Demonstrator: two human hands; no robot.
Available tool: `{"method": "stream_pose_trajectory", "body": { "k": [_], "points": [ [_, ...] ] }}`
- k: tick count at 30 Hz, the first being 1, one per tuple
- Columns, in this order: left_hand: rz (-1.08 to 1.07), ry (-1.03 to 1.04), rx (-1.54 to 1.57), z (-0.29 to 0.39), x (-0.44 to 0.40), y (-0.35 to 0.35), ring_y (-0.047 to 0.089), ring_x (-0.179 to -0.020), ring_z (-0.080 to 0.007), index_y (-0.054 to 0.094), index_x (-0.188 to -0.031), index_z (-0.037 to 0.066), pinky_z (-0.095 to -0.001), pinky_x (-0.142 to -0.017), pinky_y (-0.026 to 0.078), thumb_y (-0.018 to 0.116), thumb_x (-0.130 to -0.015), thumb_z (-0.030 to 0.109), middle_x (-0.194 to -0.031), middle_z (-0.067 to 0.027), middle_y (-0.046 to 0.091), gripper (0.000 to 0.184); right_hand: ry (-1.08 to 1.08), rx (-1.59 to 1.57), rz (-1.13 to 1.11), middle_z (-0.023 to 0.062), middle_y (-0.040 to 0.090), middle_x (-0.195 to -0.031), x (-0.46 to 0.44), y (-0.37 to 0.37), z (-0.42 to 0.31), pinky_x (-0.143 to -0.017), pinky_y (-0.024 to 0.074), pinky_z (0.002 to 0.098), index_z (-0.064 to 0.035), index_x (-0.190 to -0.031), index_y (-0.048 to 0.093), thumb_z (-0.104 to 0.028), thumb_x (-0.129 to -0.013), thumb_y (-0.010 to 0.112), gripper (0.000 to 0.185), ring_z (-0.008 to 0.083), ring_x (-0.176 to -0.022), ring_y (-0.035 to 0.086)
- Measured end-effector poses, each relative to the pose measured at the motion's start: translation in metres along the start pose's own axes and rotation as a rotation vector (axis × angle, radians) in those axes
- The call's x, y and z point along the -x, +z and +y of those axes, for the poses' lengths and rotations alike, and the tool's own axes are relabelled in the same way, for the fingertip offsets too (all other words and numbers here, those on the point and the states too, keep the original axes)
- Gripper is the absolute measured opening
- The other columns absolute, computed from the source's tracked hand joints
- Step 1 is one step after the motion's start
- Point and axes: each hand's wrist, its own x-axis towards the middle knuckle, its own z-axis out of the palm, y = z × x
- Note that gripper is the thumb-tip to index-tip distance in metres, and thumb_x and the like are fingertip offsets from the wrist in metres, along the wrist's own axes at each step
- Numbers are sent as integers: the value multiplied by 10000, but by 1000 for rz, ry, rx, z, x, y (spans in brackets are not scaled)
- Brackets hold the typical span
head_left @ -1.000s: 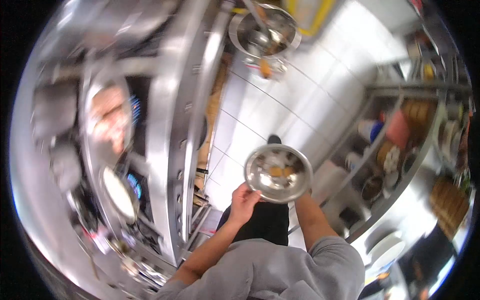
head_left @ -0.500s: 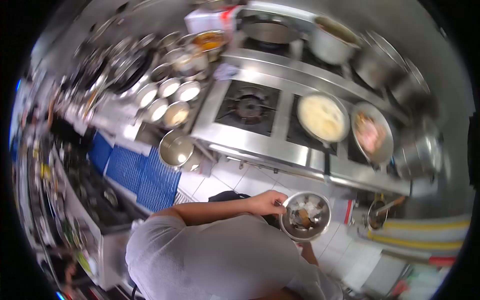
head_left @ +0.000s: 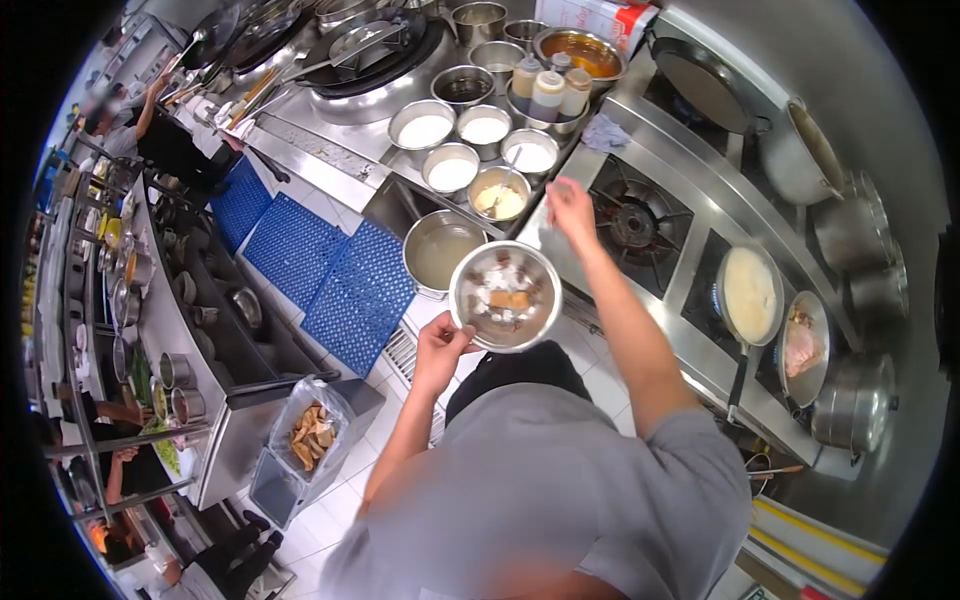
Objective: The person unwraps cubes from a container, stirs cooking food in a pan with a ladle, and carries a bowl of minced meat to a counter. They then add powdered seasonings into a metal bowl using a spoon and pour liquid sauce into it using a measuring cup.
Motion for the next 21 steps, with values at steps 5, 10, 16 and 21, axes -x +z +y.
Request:
{"method": "stream_pose_trajectory", "body": {
  "k": [5, 10, 16, 21],
  "points": [
    [384, -28, 108, 7, -9, -32, 623, -710, -91, 589, -815, 29, -285, -688, 612, 612, -886, 28, -782, -29, 616, 74, 183, 70, 59, 127, 674, -785, -96, 59, -7, -517, 501, 298, 53, -1212, 545, -278, -835, 711, 529, 168, -585, 636],
    [532, -52, 133, 4, -34, -58, 616, -743, -84, 614, -860, 20, -263, -680, 573, 606, -901, 43, -859, -38, 650, 47, -4, 144, -25, 101, 679, -765, -114, 79, 28, -635, 487, 365, 4, -904, 692, -375, -853, 673, 383, 238, -657, 646],
    [553, -82, 92, 25, -89, -79, 621, -735, -90, 614, -892, 13, -257, -682, 574, 597, -919, 54, -859, -42, 647, 52, -514, 562, -369, 126, 683, -862, -49, 42, -19, -590, 481, 388, -41, -939, 706, -195, -921, 596, 190, 286, -672, 641],
    [389, -69, 6, 44, -140, -106, 618, -745, -79, 614, -886, 30, -249, -685, 562, 607, -916, 70, -844, -19, 648, 50, -382, 461, -162, 109, 690, -891, -24, 25, -14, -584, 478, 339, -51, -998, 715, -125, -927, 580, 168, 250, -660, 624]
  ]
}}
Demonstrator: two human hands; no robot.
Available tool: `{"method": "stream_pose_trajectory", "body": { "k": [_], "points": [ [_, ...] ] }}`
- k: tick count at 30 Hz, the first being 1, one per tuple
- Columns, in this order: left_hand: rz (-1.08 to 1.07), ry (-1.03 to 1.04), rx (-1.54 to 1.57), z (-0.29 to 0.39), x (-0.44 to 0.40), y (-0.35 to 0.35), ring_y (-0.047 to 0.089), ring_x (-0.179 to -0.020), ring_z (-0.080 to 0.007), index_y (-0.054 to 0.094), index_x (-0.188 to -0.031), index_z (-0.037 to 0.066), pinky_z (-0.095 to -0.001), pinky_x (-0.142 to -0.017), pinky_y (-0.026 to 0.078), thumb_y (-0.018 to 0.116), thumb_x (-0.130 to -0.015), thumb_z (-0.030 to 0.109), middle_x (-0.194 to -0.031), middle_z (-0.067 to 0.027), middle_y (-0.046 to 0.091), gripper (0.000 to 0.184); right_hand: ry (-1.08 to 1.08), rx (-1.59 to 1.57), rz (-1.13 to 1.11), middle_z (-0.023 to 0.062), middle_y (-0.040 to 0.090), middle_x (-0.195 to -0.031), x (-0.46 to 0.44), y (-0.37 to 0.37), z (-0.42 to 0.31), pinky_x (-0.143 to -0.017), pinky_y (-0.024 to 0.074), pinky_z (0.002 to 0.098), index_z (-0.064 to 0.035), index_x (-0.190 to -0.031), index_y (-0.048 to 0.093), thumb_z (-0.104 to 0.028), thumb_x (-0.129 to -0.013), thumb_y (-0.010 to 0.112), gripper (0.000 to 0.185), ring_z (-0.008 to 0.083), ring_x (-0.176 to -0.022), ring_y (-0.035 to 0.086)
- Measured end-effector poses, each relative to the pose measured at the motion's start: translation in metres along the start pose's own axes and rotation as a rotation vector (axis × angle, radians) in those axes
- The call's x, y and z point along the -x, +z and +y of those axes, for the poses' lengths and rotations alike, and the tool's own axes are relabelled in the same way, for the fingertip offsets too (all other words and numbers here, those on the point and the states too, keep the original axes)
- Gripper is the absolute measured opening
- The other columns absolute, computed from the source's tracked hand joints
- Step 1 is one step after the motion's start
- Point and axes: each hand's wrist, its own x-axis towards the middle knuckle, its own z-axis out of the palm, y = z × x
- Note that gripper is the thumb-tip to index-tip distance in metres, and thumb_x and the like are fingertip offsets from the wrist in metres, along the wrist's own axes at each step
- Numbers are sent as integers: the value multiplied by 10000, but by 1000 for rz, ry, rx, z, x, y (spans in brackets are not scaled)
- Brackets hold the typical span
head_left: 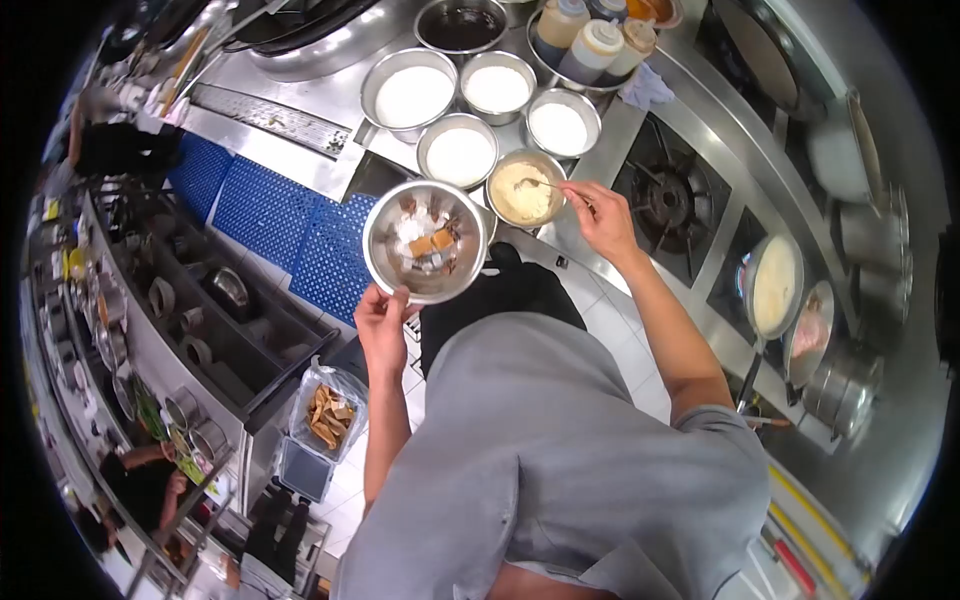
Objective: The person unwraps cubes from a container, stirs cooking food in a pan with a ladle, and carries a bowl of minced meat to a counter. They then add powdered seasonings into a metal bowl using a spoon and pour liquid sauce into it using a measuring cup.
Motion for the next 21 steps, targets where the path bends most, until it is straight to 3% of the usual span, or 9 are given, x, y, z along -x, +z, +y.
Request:
{"method": "stream_pose_trajectory", "body": {
  "k": [1, 3, 7, 9, 16, 21],
  "points": [
    [-86, -2, -4, 5, -15, -9, 614, -741, -73, 613, -881, 34, -243, -687, 558, 609, -915, 71, -844, -17, 649, 51, 102, 53, -18, 111, 691, -894, 20, 4, -6, -582, 477, 322, -54, -1013, 715, -118, -922, 588, 169, 239, -655, 616],
    [-137, -22, -27, 26, -28, -16, 610, -736, -64, 603, -860, 36, -237, -691, 554, 610, -919, 75, -842, -16, 650, 71, 106, 139, 2, 107, 691, -883, 36, 14, -14, -582, 470, 299, -59, -1019, 718, -126, -929, 585, 173, 207, -646, 605],
    [-257, -44, -115, 40, -50, -39, 619, -752, -69, 611, -869, 27, -230, -690, 556, 604, -927, 71, -835, -25, 652, 73, 289, 14, 153, 79, 702, -874, 53, 44, -32, -565, 460, 279, -47, -1024, 715, -187, -962, 570, 211, 140, -654, 599],
    [-309, -70, -108, 40, -58, -50, 615, -797, -79, 610, -882, 48, -249, -706, 547, 619, -920, 95, -888, -21, 655, 61, 577, -146, 194, 64, 702, -913, 56, 58, -36, -601, 456, 252, -10, -1052, 701, -237, -993, 525, 293, 103, -681, 569],
    [-346, -31, -53, 49, -62, -48, 624, -753, -89, 608, -853, 5, -250, -702, 575, 617, -927, 65, -850, -46, 645, 96, 702, -342, 450, 54, 710, -866, 58, 65, -37, -526, 408, 222, -21, -1038, 695, -242, -999, 502, 296, 68, -609, 539],
    [-379, 13, -11, 45, -71, -19, 627, -756, -94, 603, -835, 10, -256, -698, 581, 614, -929, 59, -843, -46, 644, 106, 652, -420, 541, 89, 704, -904, 56, 42, -44, -548, 412, 216, 9, -1074, 667, -231, -999, 492, 306, 66, -634, 529]
  ]
}}
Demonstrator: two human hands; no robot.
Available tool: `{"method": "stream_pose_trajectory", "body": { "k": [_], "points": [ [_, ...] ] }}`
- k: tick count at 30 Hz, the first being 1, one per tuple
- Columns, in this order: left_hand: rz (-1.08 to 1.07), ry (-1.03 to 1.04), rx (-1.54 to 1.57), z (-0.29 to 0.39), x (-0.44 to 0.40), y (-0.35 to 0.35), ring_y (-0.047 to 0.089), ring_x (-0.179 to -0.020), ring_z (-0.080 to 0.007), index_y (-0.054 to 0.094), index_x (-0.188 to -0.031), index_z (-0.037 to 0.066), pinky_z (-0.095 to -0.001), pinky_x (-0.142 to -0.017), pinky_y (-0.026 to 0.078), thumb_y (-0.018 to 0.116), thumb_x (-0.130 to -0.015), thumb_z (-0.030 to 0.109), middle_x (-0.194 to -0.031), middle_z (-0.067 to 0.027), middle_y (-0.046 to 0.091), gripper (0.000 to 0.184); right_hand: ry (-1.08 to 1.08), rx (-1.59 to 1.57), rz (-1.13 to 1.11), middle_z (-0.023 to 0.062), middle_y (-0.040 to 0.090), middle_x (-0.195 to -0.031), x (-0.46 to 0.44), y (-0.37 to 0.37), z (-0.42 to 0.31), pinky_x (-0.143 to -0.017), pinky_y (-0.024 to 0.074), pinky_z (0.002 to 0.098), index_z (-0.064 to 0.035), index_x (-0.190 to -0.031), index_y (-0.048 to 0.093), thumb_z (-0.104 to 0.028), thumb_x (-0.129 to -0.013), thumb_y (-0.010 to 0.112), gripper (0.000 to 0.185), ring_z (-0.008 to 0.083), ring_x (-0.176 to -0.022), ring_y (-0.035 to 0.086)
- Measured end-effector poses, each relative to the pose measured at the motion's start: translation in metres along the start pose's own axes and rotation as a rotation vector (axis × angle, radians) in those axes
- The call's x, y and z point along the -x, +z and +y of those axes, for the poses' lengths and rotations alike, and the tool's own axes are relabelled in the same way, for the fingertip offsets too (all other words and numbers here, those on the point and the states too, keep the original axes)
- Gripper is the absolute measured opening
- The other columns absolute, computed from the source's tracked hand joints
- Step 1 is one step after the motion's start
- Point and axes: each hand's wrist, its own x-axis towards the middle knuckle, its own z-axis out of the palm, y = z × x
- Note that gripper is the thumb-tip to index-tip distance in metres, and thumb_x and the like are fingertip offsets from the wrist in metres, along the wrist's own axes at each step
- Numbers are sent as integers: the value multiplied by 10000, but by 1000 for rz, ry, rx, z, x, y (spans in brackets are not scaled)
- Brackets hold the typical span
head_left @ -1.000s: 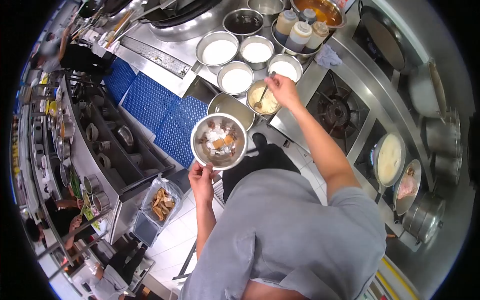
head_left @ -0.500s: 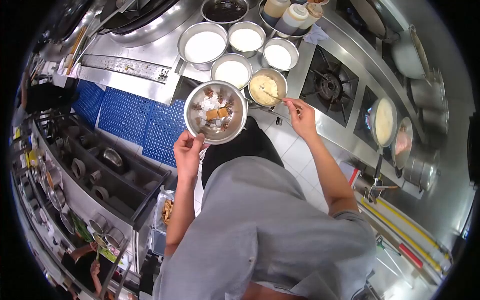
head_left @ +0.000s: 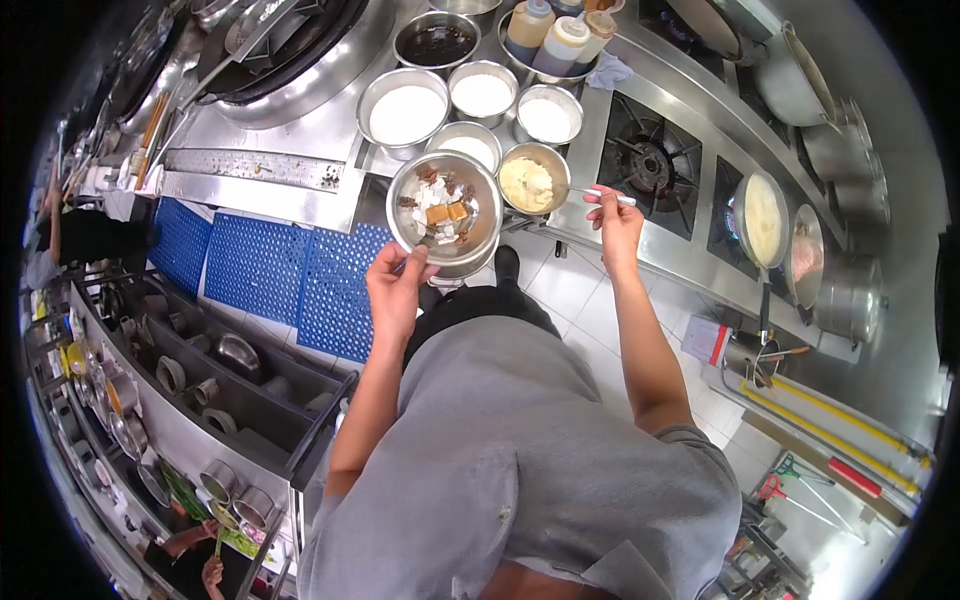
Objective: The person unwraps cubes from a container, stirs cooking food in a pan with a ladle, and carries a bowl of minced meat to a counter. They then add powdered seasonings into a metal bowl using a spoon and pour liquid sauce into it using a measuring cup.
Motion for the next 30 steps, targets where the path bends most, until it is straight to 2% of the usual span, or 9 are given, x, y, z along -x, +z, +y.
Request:
{"method": "stream_pose_trajectory", "body": {
  "k": [1, 7, 10, 12, 15, 19, 22, 25, 30],
  "points": [
    [-21, -8, 2, -1, -4, 6, 610, -784, -80, 568, -810, 63, -270, -756, 568, 617, -930, 84, -838, -11, 624, 132, 12, -86, 17, 96, 703, -911, 0, -2, -4, -551, 414, 220, 14, -1078, 662, -231, -996, 499, 307, 72, -638, 534],
    [-30, -70, 123, -14, -25, 30, 629, -834, -98, 570, -859, 70, -284, -779, 565, 608, -928, 68, -916, -30, 647, 79, -74, -240, -17, 113, 699, -945, 32, 7, -58, -562, 430, 230, 30, -1087, 650, -234, -993, 510, 313, 91, -668, 563],
    [-26, -121, 197, -8, -25, 41, 642, -834, -111, 587, -879, 48, -273, -782, 567, 599, -933, 64, -928, -50, 658, 57, -193, -179, -123, 115, 694, -982, 47, 20, -60, -588, 458, 232, 38, -1110, 643, -228, -1000, 511, 316, 100, -697, 583],
    [-11, -152, 247, -4, -24, 44, 650, -824, -119, 597, -892, 27, -263, -785, 568, 593, -937, 64, -921, -62, 663, 58, -389, 26, -358, 94, 702, -980, 52, 25, -47, -612, 486, 225, -5, -1129, 661, -181, -996, 526, 258, 107, -732, 614],
    [-2, -177, 276, -2, -26, 41, 652, -819, -112, 598, -903, 29, -253, -778, 567, 597, -938, 71, -922, -67, 666, 54, -560, 47, -308, 83, 700, -1003, 51, 21, -28, -642, 501, 224, -13, -1134, 668, -148, -987, 537, 239, 110, -755, 623],
    [7, -123, 199, -11, -24, 30, 648, -790, -110, 591, -874, 34, -256, -757, 574, 614, -933, 74, -888, -67, 663, 75, -334, -43, -49, 97, 694, -1021, 39, 15, -36, -640, 490, 237, -11, -1135, 664, -190, -999, 527, 263, 110, -776, 614],
    [32, -82, 118, -13, -19, 26, 641, -763, -109, 577, -835, 37, -263, -738, 579, 629, -926, 75, -851, -63, 655, 111, -273, 156, -98, 95, 699, -996, 9, 10, -13, -654, 490, 235, -17, -1116, 678, -178, -988, 543, 246, 112, -778, 619],
    [63, -69, 68, -18, -15, 17, 638, -759, -108, 582, -829, 30, -272, -743, 578, 631, -924, 73, -829, -50, 646, 115, -384, 429, -197, 92, 703, -971, -12, 3, 7, -662, 489, 247, -32, -1081, 696, -158, -973, 562, 214, 116, -770, 622],
    [66, -55, 11, -15, -11, 8, 632, -757, -97, 593, -844, 22, -269, -742, 574, 633, -923, 75, -827, -40, 646, 103, -470, 405, -241, 90, 708, -944, -21, -3, 13, -654, 493, 273, -41, -1041, 702, -170, -966, 562, 205, 149, -746, 640]
  ]
}}
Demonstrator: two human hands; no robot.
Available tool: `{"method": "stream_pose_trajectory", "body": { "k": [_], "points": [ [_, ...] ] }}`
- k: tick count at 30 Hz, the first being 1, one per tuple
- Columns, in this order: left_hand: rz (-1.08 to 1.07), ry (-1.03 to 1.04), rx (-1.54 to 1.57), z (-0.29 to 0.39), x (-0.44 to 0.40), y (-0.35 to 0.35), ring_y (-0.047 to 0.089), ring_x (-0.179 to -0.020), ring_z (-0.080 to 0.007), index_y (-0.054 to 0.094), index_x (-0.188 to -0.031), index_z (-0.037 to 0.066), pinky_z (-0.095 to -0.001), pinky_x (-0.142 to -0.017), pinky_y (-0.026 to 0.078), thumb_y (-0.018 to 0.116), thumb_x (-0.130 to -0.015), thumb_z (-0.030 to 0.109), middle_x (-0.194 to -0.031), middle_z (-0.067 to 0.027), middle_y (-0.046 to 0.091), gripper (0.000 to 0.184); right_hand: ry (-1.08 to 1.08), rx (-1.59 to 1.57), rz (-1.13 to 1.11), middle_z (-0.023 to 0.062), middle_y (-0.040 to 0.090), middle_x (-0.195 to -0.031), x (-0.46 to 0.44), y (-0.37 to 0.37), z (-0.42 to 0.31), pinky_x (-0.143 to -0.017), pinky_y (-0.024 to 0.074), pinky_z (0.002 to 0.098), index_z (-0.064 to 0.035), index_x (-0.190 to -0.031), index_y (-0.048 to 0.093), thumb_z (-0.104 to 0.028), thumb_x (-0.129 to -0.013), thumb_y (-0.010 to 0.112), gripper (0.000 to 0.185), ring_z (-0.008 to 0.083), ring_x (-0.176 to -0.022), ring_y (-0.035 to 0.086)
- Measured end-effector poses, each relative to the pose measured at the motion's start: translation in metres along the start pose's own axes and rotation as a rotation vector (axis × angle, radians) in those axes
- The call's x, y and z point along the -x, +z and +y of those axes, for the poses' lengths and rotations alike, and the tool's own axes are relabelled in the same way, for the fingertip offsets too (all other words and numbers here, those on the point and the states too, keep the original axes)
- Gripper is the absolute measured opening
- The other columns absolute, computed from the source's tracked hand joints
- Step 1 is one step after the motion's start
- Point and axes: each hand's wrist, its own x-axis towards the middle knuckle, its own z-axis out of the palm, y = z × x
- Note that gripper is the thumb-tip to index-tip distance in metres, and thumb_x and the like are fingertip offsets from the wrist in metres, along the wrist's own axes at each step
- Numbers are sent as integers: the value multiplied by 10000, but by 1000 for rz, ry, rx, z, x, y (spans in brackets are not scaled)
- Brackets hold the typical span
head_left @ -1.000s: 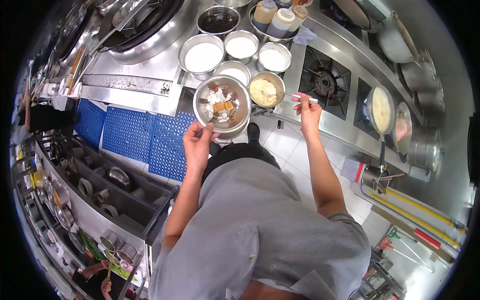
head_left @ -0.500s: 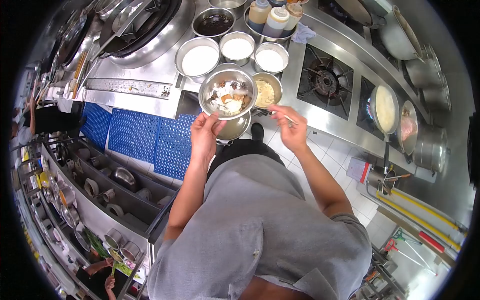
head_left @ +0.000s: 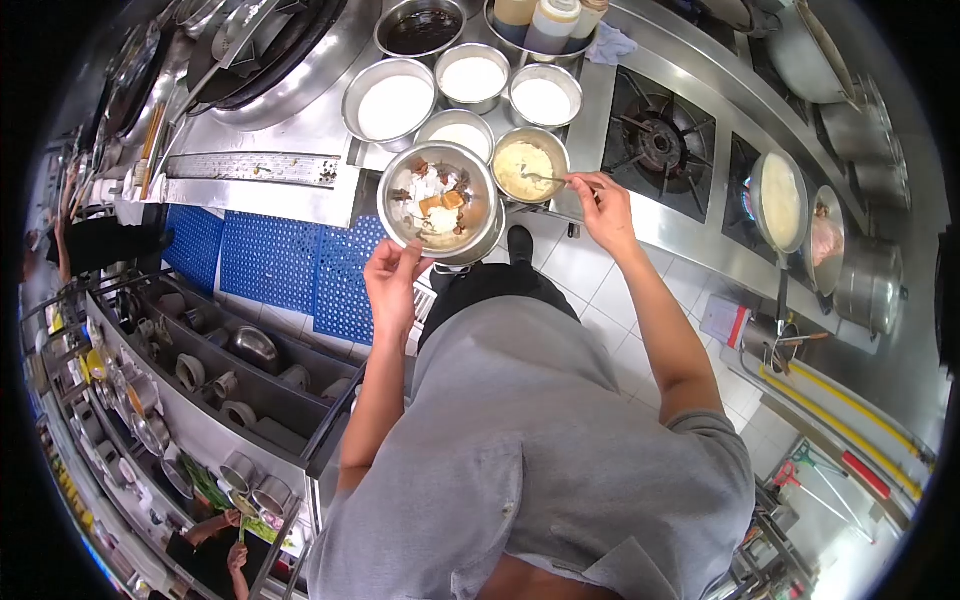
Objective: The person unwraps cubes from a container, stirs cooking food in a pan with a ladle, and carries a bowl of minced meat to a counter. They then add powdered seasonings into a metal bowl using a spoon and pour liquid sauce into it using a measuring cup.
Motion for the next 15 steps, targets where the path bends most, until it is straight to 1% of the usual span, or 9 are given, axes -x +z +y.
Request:
{"method": "stream_pose_trajectory", "body": {
  "k": [2, 4, 5, 7, 8, 10, 12, 14, 15],
  "points": [
    [-6, 11, -5, 0, 2, -2, 630, -757, -93, 595, -847, 20, -266, -741, 574, 633, -922, 75, -827, -37, 646, 101, -6, 46, -18, 85, 713, -926, 3, 0, -3, -652, 501, 288, -42, -1020, 704, -175, -964, 559, 204, 176, -741, 655],
    [16, 50, -20, 1, 2, -1, 627, -752, -86, 600, -850, 19, -266, -737, 574, 631, -924, 76, -825, -34, 644, 98, 305, -55, -71, 51, 717, -869, 4, 6, -3, -604, 462, 273, -43, -1000, 708, -192, -974, 546, 221, 126, -691, 613],
    [21, 53, -21, 1, 2, 0, 624, -749, -83, 599, -845, 21, -266, -733, 575, 630, -925, 72, -819, -28, 639, 99, 302, -53, -69, 51, 717, -869, 5, 10, -1, -604, 462, 273, -43, -1000, 708, -192, -974, 546, 221, 126, -691, 613],
    [13, 62, -16, -1, 1, 0, 622, -748, -82, 597, -842, 23, -268, -732, 576, 630, -925, 69, -815, -24, 635, 100, 414, -202, -38, 18, 706, -819, 4, 19, 4, -564, 412, 245, -49, -987, 713, -186, -980, 524, 234, 66, -624, 527],
    [6, 68, -15, -1, 0, 0, 621, -748, -81, 595, -840, 25, -269, -732, 576, 629, -926, 67, -811, -19, 632, 102, 408, -205, -38, 18, 706, -819, 3, 21, 6, -564, 412, 245, -49, -987, 713, -186, -980, 524, 234, 66, -624, 527],
    [5, 68, -32, 1, 0, 1, 618, -752, -79, 588, -831, 27, -270, -731, 576, 629, -926, 64, -810, -15, 626, 110, 489, -351, 15, -3, 690, -807, 4, 20, 8, -536, 379, 233, -42, -982, 715, -186, -979, 507, 252, 38, -586, 448],
    [1, 76, -28, 0, -2, 2, 638, -783, -101, 578, -840, 68, -281, -731, 562, 616, -928, 57, -860, -32, 656, 96, 513, -402, 51, -7, 687, -806, 5, 15, 11, -528, 370, 224, -40, -984, 715, -201, -980, 503, 266, 35, -586, 440],
    [-5, 79, -37, 2, -4, 5, 638, -784, -103, 571, -833, 69, -285, -740, 564, 617, -927, 56, -856, -31, 654, 106, 537, -449, 89, -10, 684, -804, 5, 7, 13, -520, 360, 214, -38, -987, 714, -217, -981, 499, 280, 32, -585, 432],
    [-8, 82, -29, 2, -6, 6, 638, -786, -103, 568, -829, 69, -286, -745, 565, 614, -929, 58, -855, -30, 653, 111, 558, -489, 109, 8, 679, -807, 4, 1, 10, -512, 350, 207, -9, -1011, 695, -200, -975, 497, 277, 32, -579, 427]
  ]
}}
